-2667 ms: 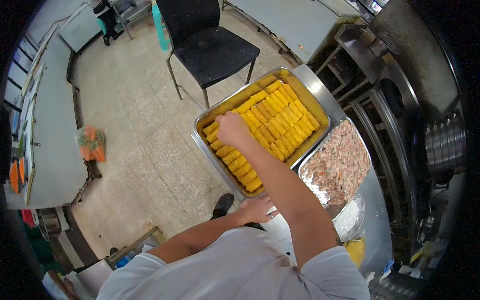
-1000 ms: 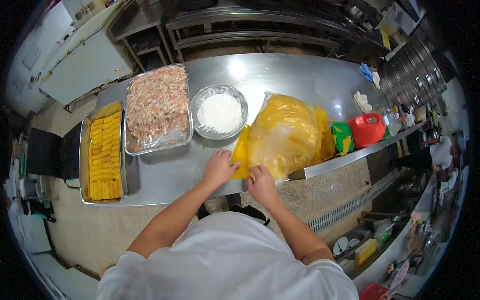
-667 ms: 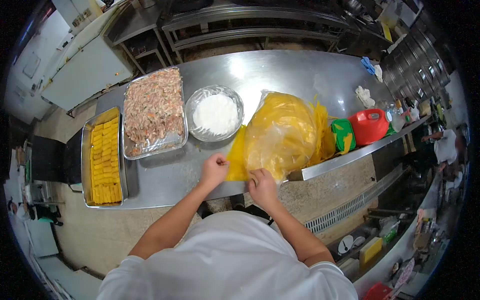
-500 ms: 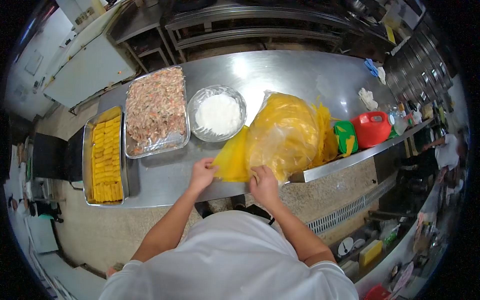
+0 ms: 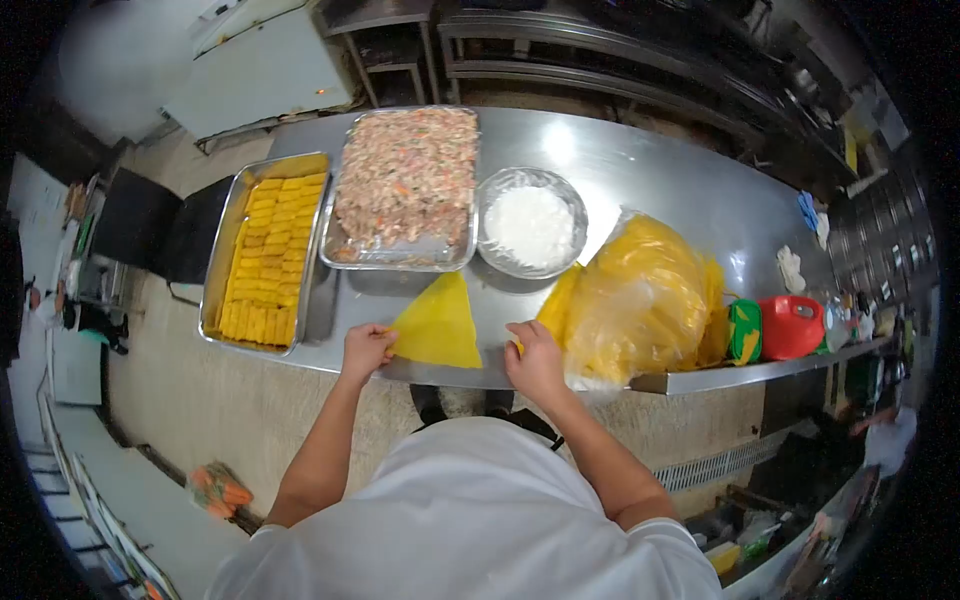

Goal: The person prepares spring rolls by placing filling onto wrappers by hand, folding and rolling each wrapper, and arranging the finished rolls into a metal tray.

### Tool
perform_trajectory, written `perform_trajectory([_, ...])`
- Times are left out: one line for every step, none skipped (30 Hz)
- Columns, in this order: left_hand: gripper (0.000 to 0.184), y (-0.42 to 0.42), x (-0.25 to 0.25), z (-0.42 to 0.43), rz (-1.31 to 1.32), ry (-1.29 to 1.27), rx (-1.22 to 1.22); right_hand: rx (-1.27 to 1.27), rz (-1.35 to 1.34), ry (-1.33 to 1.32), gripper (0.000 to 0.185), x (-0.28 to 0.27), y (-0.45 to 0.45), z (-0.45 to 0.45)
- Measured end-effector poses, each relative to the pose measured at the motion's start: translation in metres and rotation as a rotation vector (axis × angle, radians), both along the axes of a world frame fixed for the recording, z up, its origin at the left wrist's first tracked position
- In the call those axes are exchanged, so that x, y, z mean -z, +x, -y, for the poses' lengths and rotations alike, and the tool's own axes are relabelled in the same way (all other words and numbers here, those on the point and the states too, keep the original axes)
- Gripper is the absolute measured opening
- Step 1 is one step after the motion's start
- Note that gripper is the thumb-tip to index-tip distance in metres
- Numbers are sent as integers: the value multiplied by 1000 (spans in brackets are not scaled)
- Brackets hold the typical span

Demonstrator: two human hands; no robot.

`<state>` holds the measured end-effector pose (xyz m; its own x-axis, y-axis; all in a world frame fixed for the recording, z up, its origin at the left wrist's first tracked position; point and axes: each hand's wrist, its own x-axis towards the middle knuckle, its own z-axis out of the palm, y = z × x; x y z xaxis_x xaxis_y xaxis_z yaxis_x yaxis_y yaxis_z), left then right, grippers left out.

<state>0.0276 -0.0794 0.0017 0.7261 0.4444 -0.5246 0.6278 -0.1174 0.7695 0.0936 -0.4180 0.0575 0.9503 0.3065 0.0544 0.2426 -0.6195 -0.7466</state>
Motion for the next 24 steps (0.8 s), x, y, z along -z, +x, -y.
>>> perform_trajectory([20, -5, -2, -7, -4, 22, 8, -38, 7, -11, 30, 0, 1, -13])
perform_trajectory([20, -10, -3, -14, -8, 44, 17, -75, 15, -24, 31, 1, 0, -26])
perform_trajectory([20, -15, 1, -21, 0, 13, 22, -94, 30, -39, 32, 1, 0, -38])
perform_trajectory([20, -18, 5, -28, 9, -17, 29, -111, 46, -54, 32, 2, -1, -50])
perform_trajectory([21, -21, 8, -35, 18, -49, 40, -125, 62, -70, 33, 2, -2, -62])
perform_trajectory([21, -24, 6, -39, 15, -84, 42, -139, 62, -94, 33, 1, -4, -72])
perform_trajectory([21, -26, 5, -42, 13, -119, 46, -152, 62, -119, 33, 1, -7, -82])
perform_trajectory([21, -27, 3, -45, 10, -156, 51, -163, 62, -144, 33, 0, -10, -90])
perform_trajectory([22, -28, -3, -49, -6, -176, 85, -194, 102, -173, 33, 3, -12, -96])
perform_trajectory([24, -28, -9, -53, -23, -196, 119, -225, 141, -202, 33, 9, -14, -100])
perform_trajectory([26, -28, -15, -57, -39, -217, 155, -254, 180, -231, 33, 14, -17, -103])
perform_trajectory([25, -29, -15, -60, -44, -208, 189, -259, 174, -286, 34, 17, -20, -106])
perform_trajectory([25, -30, -14, -64, -48, -199, 224, -261, 169, -341, 34, 20, -22, -109])
perform_trajectory([25, -30, -14, -67, -52, -191, 261, -262, 164, -396, 35, 23, -24, -110])
perform_trajectory([28, -31, -11, -70, -53, -157, 308, -243, 197, -403, 34, 26, -25, -111])
perform_trajectory([30, -32, -9, -73, -54, -123, 357, -224, 230, -408, 32, 29, -26, -112])
perform_trajectory([32, -32, -6, -76, -55, -88, 405, -205, 262, -414, 31, 33, -26, -113])
perform_trajectory([33, -34, -11, -79, -57, 44, 468, -206, 268, -422, 31, 35, -26, -115])
perform_trajectory([33, -35, -22, -80, -58, 176, 530, -206, 273, -430, 31, 37, -25, -115])
perform_trajectory([34, -35, -34, -81, -58, 309, 592, -205, 278, -439, 32, 39, -25, -115])
perform_trajectory([33, -33, -41, -81, -18, 357, 567, -180, 283, -427, 32, 39, -24, -116])
perform_trajectory([33, -31, -48, -81, 21, 404, 540, -156, 289, -415, 33, 39, -22, -117])
perform_trajectory([33, -29, -51, -81, 58, 451, 511, -135, 294, -402, 34, 39, -19, -117])
perform_trajectory([31, -27, -49, -80, 114, 440, 494, -108, 274, -376, 34, 36, -17, -117])
